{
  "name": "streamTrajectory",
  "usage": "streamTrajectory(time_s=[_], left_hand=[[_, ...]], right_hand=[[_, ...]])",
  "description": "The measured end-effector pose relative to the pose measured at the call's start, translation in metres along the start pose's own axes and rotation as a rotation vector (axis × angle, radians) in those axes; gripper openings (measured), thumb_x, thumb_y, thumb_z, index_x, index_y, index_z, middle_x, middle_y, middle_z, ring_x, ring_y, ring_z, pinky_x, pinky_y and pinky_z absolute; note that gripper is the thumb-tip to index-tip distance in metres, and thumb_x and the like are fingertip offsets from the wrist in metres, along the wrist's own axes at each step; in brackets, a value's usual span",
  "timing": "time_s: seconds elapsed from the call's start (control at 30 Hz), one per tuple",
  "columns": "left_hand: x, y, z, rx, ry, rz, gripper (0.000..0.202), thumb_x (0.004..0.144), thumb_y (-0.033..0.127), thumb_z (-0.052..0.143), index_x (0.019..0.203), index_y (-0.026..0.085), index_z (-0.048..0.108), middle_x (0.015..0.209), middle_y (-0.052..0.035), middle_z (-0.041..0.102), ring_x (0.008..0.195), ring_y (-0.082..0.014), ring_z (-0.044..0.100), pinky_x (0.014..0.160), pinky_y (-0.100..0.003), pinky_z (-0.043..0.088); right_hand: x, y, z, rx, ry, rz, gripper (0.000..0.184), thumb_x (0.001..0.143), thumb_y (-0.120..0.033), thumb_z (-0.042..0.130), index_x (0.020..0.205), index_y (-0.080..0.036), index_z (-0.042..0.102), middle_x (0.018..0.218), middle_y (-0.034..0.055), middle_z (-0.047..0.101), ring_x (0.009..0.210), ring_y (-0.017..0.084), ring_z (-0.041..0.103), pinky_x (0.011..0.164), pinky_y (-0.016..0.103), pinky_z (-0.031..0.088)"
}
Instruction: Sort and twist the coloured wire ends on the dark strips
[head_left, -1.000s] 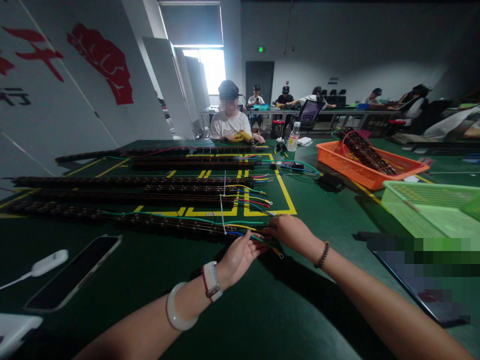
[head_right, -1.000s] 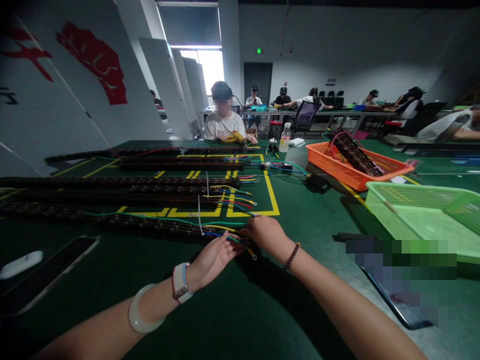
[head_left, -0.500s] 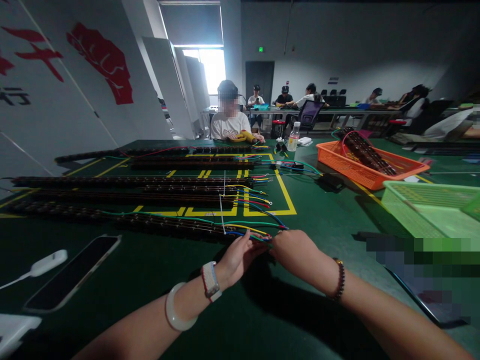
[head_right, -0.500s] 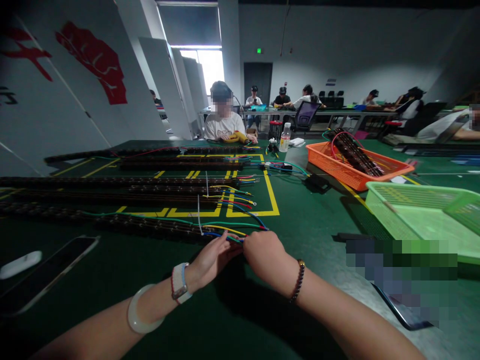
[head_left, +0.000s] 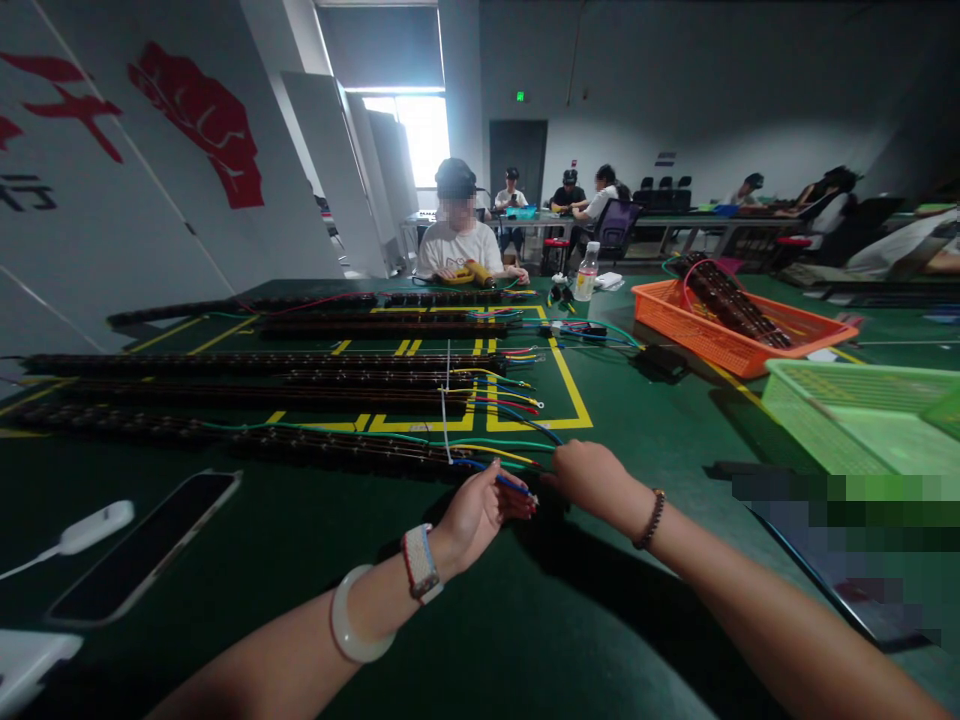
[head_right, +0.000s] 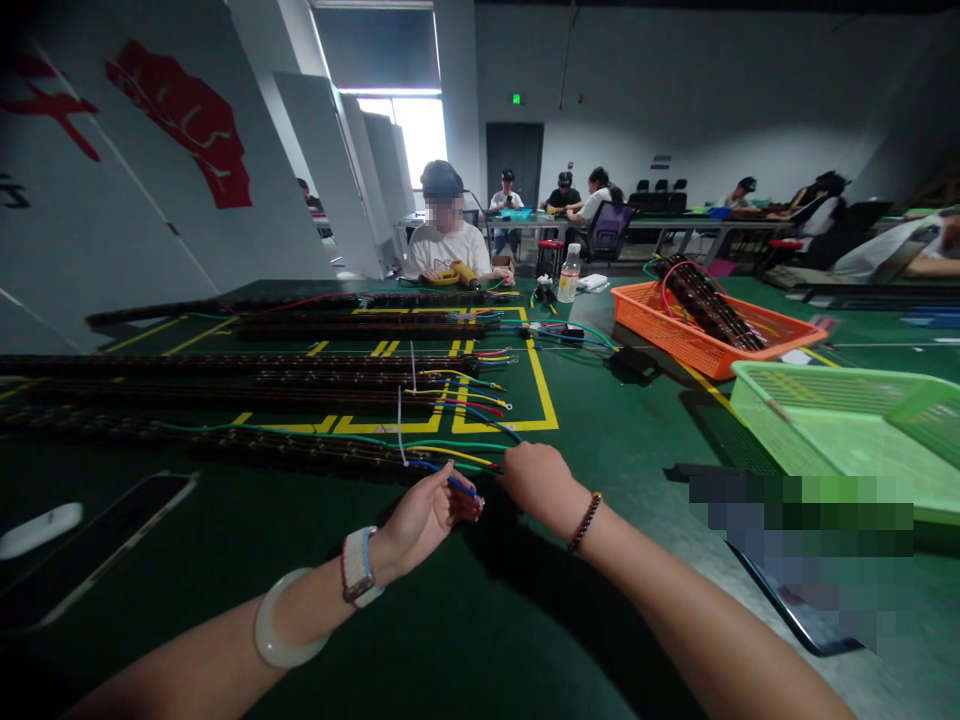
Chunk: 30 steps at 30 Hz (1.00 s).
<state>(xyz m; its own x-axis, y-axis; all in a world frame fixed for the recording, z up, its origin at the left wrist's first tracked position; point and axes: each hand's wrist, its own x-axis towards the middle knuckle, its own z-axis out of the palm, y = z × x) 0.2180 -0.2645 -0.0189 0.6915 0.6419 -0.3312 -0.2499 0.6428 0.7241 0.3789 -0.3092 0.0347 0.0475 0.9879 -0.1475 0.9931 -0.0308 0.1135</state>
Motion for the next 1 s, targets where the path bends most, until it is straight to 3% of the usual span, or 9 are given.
streamTrajectory(time_s=[0.13, 0.3, 0.37, 0.47, 0.57, 0.67, 0.73, 0.83, 1.0], left_hand=[[0.002, -0.002, -0.003, -0.016, -0.008, 0.013, 0.039, 0.092, 0.032, 0.037, 0.073, 0.009, 0.063, 0.065, -0.0095, 0.066, 0.061, -0.0161, 0.062, 0.062, -0.027, 0.046], [0.002, -0.003, -0.002, -0.047, 0.0, 0.022, 0.033, 0.09, 0.03, 0.042, 0.074, 0.009, 0.063, 0.065, -0.0068, 0.064, 0.057, -0.0138, 0.059, 0.058, -0.026, 0.045], [0.002, -0.003, -0.002, -0.078, 0.027, 0.033, 0.029, 0.089, 0.029, 0.044, 0.074, 0.011, 0.062, 0.064, -0.0048, 0.063, 0.055, -0.0132, 0.058, 0.056, -0.026, 0.044], [0.003, -0.003, -0.001, -0.123, 0.038, 0.027, 0.03, 0.089, 0.028, 0.044, 0.071, 0.012, 0.061, 0.06, -0.0032, 0.061, 0.052, -0.0126, 0.056, 0.054, -0.026, 0.043], [0.005, -0.005, -0.004, -0.171, 0.033, 0.001, 0.031, 0.089, 0.031, 0.046, 0.069, 0.012, 0.06, 0.059, -0.0028, 0.06, 0.052, -0.0116, 0.055, 0.055, -0.025, 0.042], [0.007, -0.006, -0.008, -0.203, 0.019, -0.006, 0.029, 0.087, 0.033, 0.049, 0.071, 0.012, 0.06, 0.064, -0.0035, 0.062, 0.058, -0.012, 0.057, 0.06, -0.025, 0.043], [0.008, -0.006, -0.009, -0.178, 0.001, 0.003, 0.03, 0.087, 0.035, 0.05, 0.072, 0.012, 0.061, 0.066, -0.0041, 0.062, 0.06, -0.012, 0.057, 0.062, -0.025, 0.043], [0.006, -0.007, -0.007, -0.087, -0.026, 0.005, 0.035, 0.088, 0.04, 0.048, 0.076, 0.011, 0.063, 0.067, -0.0058, 0.064, 0.062, -0.0139, 0.058, 0.062, -0.026, 0.042], [0.001, -0.01, -0.002, 0.066, -0.157, 0.037, 0.039, 0.083, 0.049, 0.053, 0.087, 0.012, 0.064, 0.079, -0.0084, 0.068, 0.08, -0.0199, 0.062, 0.075, -0.032, 0.044]], right_hand=[[0.002, 0.0, 0.004, 0.009, -0.036, -0.002, 0.034, 0.087, -0.041, 0.054, 0.085, -0.011, 0.07, 0.08, 0.0142, 0.068, 0.074, 0.021, 0.067, 0.067, 0.027, 0.05], [-0.008, -0.002, -0.013, 0.031, 0.083, 0.015, 0.048, 0.092, -0.047, 0.039, 0.079, -0.011, 0.068, 0.073, 0.0145, 0.067, 0.067, 0.022, 0.066, 0.061, 0.029, 0.048], [-0.014, -0.007, -0.022, 0.065, 0.165, -0.02, 0.046, 0.093, -0.047, 0.037, 0.081, -0.014, 0.066, 0.071, 0.0115, 0.066, 0.064, 0.02, 0.065, 0.057, 0.028, 0.045], [-0.022, -0.017, -0.026, 0.135, 0.237, -0.155, 0.035, 0.089, -0.046, 0.048, 0.087, -0.016, 0.065, 0.073, 0.0075, 0.066, 0.063, 0.019, 0.063, 0.054, 0.025, 0.041], [-0.024, -0.024, -0.018, 0.179, 0.238, -0.289, 0.024, 0.083, -0.036, 0.06, 0.094, -0.016, 0.064, 0.079, 0.0068, 0.068, 0.067, 0.018, 0.064, 0.055, 0.024, 0.039], [-0.021, -0.024, -0.008, 0.195, 0.233, -0.357, 0.013, 0.085, -0.018, 0.056, 0.093, -0.015, 0.065, 0.08, 0.0062, 0.068, 0.068, 0.016, 0.063, 0.057, 0.024, 0.04], [-0.019, -0.021, -0.005, 0.195, 0.225, -0.385, 0.018, 0.084, -0.009, 0.051, 0.093, -0.015, 0.065, 0.082, 0.0057, 0.068, 0.068, 0.016, 0.063, 0.059, 0.024, 0.041], [-0.015, -0.015, -0.008, 0.182, 0.209, -0.386, 0.023, 0.084, -0.006, 0.048, 0.095, -0.017, 0.066, 0.084, 0.0062, 0.068, 0.072, 0.017, 0.063, 0.063, 0.026, 0.045], [-0.007, -0.006, -0.01, 0.152, 0.207, -0.403, 0.02, 0.085, -0.009, 0.049, 0.091, -0.016, 0.067, 0.086, 0.0077, 0.068, 0.074, 0.017, 0.062, 0.069, 0.027, 0.048]])
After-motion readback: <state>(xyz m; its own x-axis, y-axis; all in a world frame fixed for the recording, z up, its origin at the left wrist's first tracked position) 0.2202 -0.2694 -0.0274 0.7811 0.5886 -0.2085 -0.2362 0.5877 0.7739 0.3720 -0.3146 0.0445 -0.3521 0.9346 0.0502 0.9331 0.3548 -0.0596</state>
